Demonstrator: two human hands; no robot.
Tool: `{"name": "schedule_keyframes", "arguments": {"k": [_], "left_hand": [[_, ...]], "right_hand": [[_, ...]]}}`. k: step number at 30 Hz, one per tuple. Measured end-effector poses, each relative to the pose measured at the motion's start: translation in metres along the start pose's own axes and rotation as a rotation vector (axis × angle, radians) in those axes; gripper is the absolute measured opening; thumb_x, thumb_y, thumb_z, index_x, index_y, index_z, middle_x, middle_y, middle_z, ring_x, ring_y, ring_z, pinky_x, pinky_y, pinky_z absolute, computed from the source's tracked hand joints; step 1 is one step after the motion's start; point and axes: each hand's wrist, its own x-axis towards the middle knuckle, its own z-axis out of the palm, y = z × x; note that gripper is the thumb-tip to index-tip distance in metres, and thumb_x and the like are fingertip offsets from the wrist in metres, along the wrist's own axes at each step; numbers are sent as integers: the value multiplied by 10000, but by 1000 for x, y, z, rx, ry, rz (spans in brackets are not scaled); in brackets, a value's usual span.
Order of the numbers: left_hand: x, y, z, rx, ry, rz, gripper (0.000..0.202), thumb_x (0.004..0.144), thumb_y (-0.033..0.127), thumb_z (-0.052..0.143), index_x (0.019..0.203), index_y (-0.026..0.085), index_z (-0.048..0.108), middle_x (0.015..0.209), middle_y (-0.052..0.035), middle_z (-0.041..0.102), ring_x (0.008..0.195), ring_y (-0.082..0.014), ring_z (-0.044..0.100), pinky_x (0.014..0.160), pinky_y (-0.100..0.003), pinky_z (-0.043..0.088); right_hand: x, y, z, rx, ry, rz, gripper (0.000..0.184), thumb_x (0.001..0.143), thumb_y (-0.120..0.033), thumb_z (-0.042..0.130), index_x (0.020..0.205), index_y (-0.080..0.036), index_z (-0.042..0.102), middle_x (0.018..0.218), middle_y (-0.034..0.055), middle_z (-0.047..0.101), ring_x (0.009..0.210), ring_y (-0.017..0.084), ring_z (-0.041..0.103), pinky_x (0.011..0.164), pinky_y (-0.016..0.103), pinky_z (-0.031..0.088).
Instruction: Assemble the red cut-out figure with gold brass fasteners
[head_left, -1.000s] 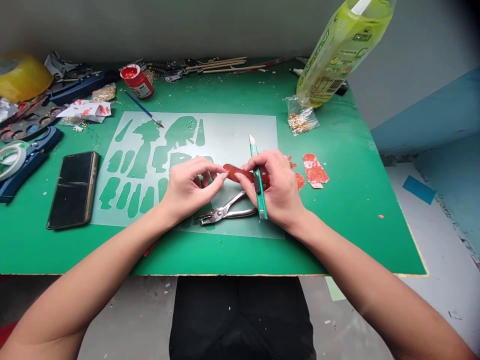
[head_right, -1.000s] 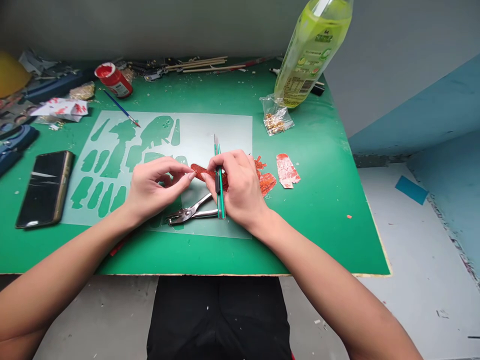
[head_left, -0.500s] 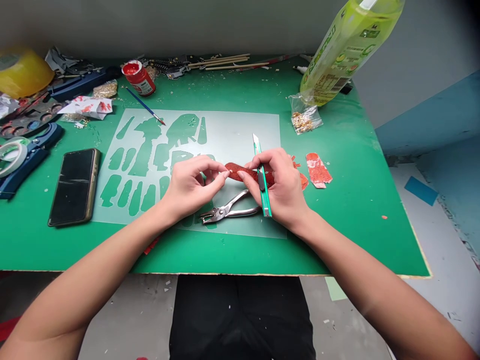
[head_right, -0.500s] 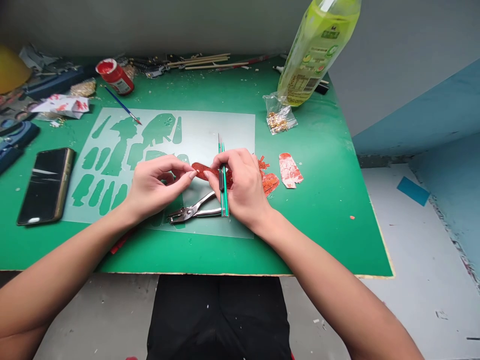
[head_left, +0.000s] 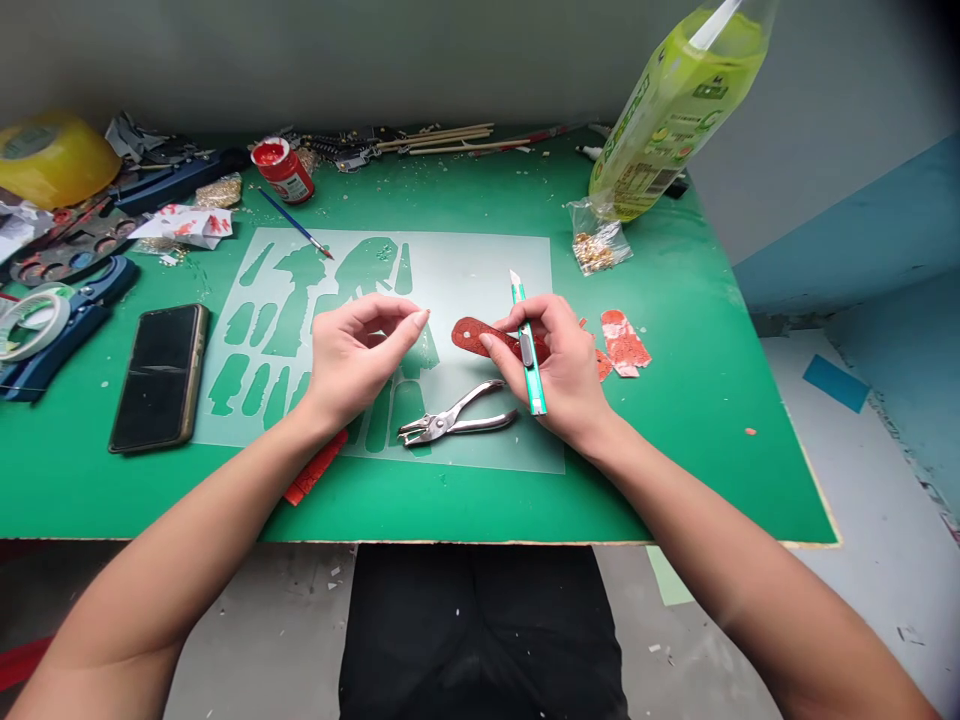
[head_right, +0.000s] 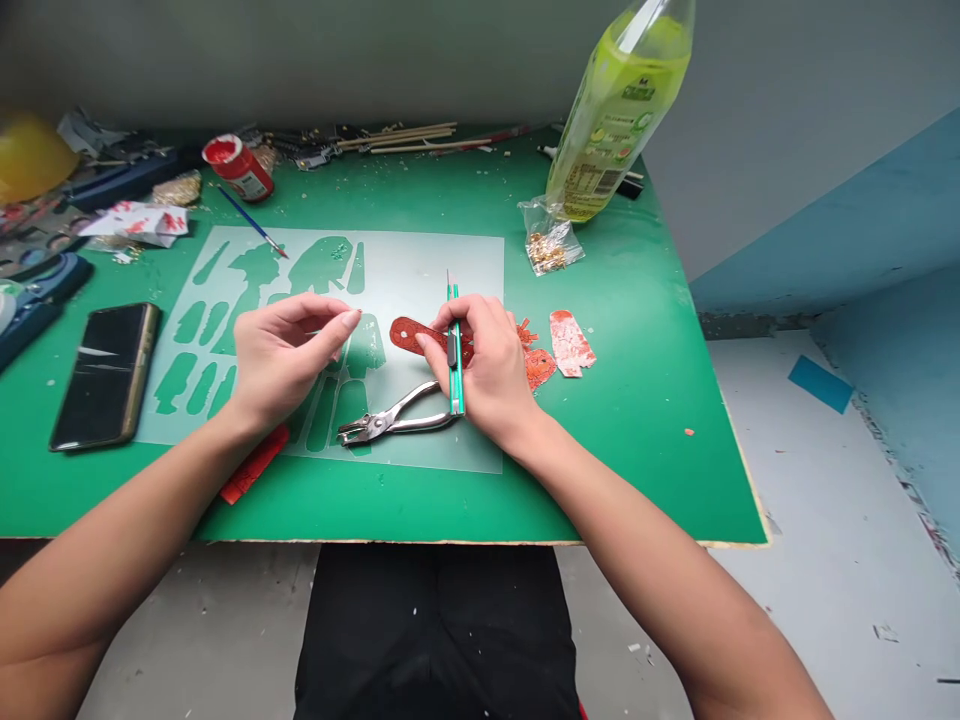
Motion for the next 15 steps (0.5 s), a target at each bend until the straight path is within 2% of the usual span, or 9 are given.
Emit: {"name": "schedule_keyframes", "arguments": {"k": [2, 4, 6, 8, 9, 10, 11, 13, 15], "left_hand": [[3, 8, -6, -23, 70, 57, 275, 910, 512, 786, 883, 244, 733, 726, -1, 685, 588, -130, 600, 510, -294, 501], [5, 26, -17, -41, 119, 132, 218, 943, 475, 761, 897, 264, 728, 682, 16, 636, 543, -121, 553, 492, -302, 480], [2, 54, -36, 1, 127, 214, 124, 962, 398, 744, 906, 287, 742, 685, 17, 627, 537, -128, 541, 493, -326, 473], [-14, 83, -65, 144, 90, 287, 36, 931, 310, 761, 896, 313, 769, 749, 7, 676, 594, -154, 581, 529, -359, 489], [-28, 95, -84, 243, 40, 337, 43, 886, 293, 787, 875, 332, 775, 750, 14, 684, 621, -173, 596, 535, -369, 485], [-46, 102, -105, 356, -53, 322, 65, 849, 295, 799, 869, 355, 783, 767, 25, 711, 639, -193, 625, 540, -377, 497], [-70, 105, -128, 471, -171, 228, 78, 841, 317, 779, 874, 386, 791, 803, 46, 743, 656, -207, 654, 552, -380, 519], [-128, 93, -174, 623, -437, 2, 139, 836, 415, 712, 926, 473, 801, 882, 119, 786, 688, -228, 726, 577, -363, 573], [-194, 63, -214, 728, -606, -265, 239, 785, 493, 678, 982, 580, 782, 907, 161, 812, 696, -278, 780, 567, -370, 584]], "right_hand": [[1, 3, 0, 73, 4, 30, 217, 939, -375, 741, 1010, -267, 566, 968, 36, 704, 896, 222, 648, 801, 400, 525], [2, 5, 0, 136, 14, 52, 237, 929, -390, 742, 1014, -263, 561, 963, 31, 698, 871, 209, 640, 782, 388, 525], [4, 6, 0, 186, 25, 69, 240, 925, -393, 736, 1011, -258, 557, 953, 24, 683, 828, 193, 625, 761, 380, 521], [5, 6, -1, 220, 38, 72, 229, 929, -388, 724, 1004, -253, 555, 935, 15, 666, 793, 183, 609, 742, 376, 512], [6, 6, -1, 229, 46, 68, 219, 933, -385, 716, 1000, -251, 555, 924, 12, 660, 786, 181, 604, 741, 375, 507], [7, 5, -1, 235, 55, 61, 206, 940, -382, 705, 996, -250, 556, 913, 10, 656, 787, 182, 601, 745, 377, 504], [7, 5, -1, 238, 61, 55, 190, 947, -378, 692, 992, -251, 558, 905, 10, 656, 798, 186, 602, 755, 379, 502], [7, 3, 0, 237, 61, 44, 166, 958, -370, 672, 986, -252, 559, 906, 16, 661, 837, 196, 610, 782, 383, 498], [7, 1, -1, 235, 53, 41, 152, 959, -363, 661, 977, -251, 559, 912, 24, 664, 865, 203, 612, 796, 383, 490]]}}
